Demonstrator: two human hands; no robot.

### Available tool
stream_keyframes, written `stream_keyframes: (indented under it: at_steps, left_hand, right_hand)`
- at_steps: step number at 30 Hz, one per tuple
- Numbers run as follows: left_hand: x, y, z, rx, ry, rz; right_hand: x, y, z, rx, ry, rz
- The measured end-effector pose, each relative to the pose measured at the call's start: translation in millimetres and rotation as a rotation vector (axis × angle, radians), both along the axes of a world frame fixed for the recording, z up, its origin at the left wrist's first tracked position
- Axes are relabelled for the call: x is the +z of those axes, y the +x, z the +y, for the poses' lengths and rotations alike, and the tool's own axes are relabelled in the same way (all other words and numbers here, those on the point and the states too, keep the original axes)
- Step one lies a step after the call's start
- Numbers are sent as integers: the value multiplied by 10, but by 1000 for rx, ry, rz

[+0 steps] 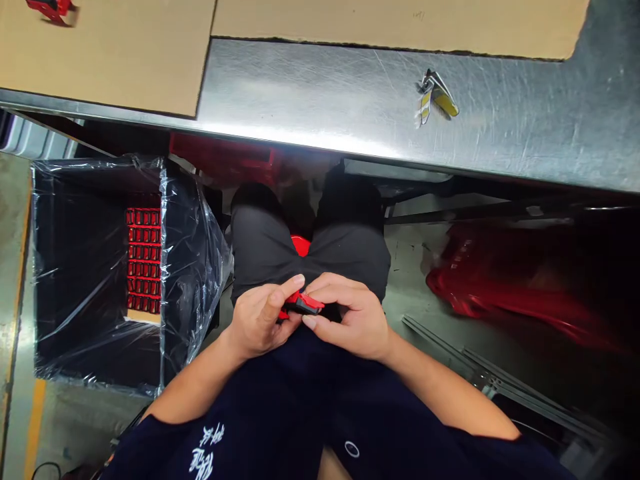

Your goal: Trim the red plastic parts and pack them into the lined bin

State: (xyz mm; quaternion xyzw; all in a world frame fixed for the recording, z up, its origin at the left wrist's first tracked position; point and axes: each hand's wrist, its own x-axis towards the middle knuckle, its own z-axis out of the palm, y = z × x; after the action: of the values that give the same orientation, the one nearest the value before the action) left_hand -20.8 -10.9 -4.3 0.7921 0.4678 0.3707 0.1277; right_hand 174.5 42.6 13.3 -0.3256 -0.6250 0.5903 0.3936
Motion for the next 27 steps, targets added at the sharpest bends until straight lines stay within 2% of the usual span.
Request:
stream_keyframes:
  at_steps: [3, 11, 16, 21, 24, 26, 27]
  left_hand:
    - [-13, -14, -7, -27, 4, -31]
    - [62, -10, -24, -61, -25, -109]
    - [134, 21, -52, -68, -129, -222]
    - [159, 33, -84, -75, -302, -382]
    - [159, 27, -75, -41, -422, -420]
    - [148, 21, -66, 17, -561, -423]
    - [137, 18, -64, 52, -656, -437]
  right_hand:
    - [-15, 37, 9, 36, -106, 72]
    - [-89, 48, -22, 123, -666, 301]
    - [-158, 5, -37, 155, -892, 360]
    - [-171, -38, -41, 185, -1001, 415]
    - [-158, -37, -35, 138, -1010, 393]
    - [-135, -25, -27, 67, -906, 330]
    - [-120, -17, -22, 18, -789, 263]
